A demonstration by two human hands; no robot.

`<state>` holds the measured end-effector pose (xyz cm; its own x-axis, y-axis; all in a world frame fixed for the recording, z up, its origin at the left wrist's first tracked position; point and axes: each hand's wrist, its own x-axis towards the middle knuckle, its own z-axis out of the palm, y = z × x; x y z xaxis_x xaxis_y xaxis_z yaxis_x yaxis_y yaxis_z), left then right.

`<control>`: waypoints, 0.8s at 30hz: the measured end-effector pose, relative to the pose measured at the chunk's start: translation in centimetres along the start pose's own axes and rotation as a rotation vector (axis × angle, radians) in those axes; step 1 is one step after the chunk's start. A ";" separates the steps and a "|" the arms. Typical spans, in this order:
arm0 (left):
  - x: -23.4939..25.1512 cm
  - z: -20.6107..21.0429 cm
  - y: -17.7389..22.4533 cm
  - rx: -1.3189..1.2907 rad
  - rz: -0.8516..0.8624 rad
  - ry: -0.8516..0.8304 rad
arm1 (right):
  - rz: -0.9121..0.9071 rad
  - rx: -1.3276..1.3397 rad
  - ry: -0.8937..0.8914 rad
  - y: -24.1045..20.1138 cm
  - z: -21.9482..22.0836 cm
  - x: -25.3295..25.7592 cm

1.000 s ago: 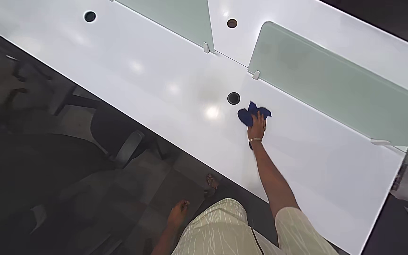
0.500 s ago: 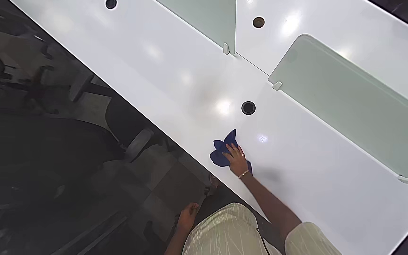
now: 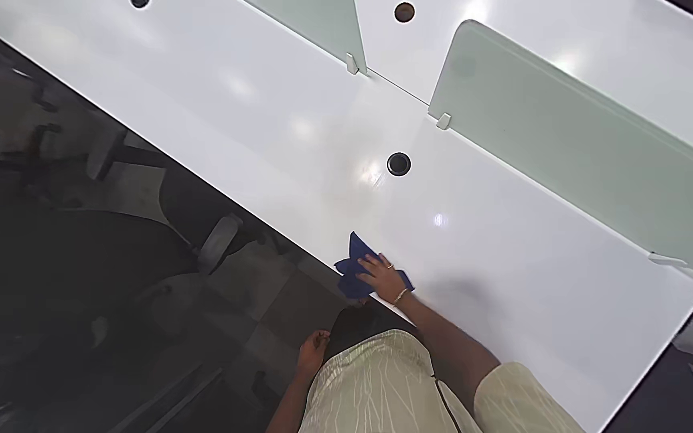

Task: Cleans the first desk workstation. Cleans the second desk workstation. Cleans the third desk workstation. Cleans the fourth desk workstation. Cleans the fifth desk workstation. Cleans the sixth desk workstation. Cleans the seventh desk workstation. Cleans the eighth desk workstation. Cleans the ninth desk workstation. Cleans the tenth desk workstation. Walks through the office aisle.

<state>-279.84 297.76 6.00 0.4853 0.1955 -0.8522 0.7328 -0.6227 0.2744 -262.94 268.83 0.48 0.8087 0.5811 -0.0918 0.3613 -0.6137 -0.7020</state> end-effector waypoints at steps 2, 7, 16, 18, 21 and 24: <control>0.1 -0.8 0.4 -0.007 -0.003 0.006 | 0.136 -0.050 0.041 4.3 -4.5 -2.6; 1.2 -2.3 1.5 0.017 0.037 0.021 | 0.852 -0.210 0.488 15.7 -14.0 -7.7; 2.0 -3.6 0.2 -0.065 0.184 -0.020 | 0.790 -0.070 0.450 -4.7 5.1 -12.6; 2.4 -4.0 -1.7 -0.050 0.211 -0.022 | 0.727 -0.057 0.390 -7.9 8.0 -11.4; 2.9 -5.3 -5.1 -0.018 0.244 -0.025 | 0.740 0.090 0.240 -11.3 8.0 -7.9; 2.7 -6.8 -9.7 -0.075 0.239 0.001 | 0.623 0.470 0.086 -14.5 6.8 -4.3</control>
<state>-282.42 309.50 4.03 0.6491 0.0502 -0.7590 0.6309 -0.5929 0.5003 -274.87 278.89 6.25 0.8377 0.1485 -0.5256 -0.3898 -0.5116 -0.7657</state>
